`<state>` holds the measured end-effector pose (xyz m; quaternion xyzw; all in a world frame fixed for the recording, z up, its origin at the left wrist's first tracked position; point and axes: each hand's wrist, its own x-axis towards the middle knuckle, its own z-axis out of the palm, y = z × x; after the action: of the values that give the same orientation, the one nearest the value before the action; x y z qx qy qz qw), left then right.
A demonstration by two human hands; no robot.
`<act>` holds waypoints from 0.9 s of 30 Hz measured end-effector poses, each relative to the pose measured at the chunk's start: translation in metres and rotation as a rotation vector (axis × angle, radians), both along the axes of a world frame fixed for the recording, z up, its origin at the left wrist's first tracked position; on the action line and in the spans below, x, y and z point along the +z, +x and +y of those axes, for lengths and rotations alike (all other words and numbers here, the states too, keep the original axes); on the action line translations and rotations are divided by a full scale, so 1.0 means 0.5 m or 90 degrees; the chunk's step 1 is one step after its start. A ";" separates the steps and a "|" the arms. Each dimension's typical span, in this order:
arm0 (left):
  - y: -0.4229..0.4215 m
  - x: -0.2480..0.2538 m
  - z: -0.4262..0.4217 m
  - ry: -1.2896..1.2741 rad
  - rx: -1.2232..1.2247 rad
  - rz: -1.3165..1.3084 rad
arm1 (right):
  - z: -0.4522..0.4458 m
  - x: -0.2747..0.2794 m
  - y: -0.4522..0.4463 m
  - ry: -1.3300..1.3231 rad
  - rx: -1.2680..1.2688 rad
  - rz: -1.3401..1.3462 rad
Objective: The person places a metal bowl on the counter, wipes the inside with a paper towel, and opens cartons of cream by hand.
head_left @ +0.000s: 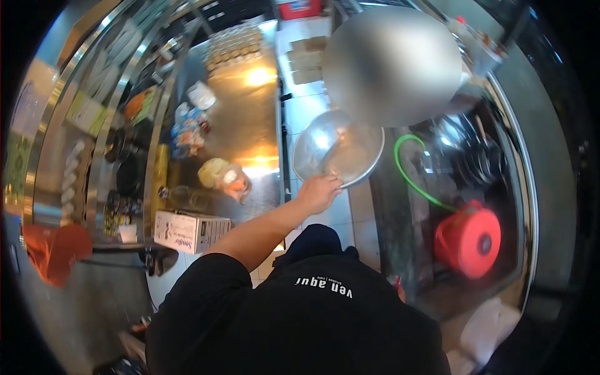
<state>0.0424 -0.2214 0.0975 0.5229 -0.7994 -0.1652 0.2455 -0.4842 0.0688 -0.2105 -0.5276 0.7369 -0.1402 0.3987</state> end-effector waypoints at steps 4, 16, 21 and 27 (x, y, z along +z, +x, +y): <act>0.125 0.049 -0.098 -0.096 0.180 -0.061 | -0.370 0.105 0.062 0.083 0.016 -0.190; 0.551 -0.064 -0.379 0.084 0.488 -0.247 | -1.136 0.442 0.660 0.037 0.446 -0.234; 0.559 0.050 -0.446 -0.045 0.353 -0.001 | -1.288 0.658 0.948 0.084 0.644 -0.261; 0.486 0.101 -0.476 0.142 0.245 0.199 | -1.441 0.750 1.189 0.104 0.958 -0.275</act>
<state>0.2856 -0.4593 0.1483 0.6570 -0.6147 -0.2816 0.3334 0.1102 -0.6515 0.1646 -0.8148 0.0962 0.1227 0.5584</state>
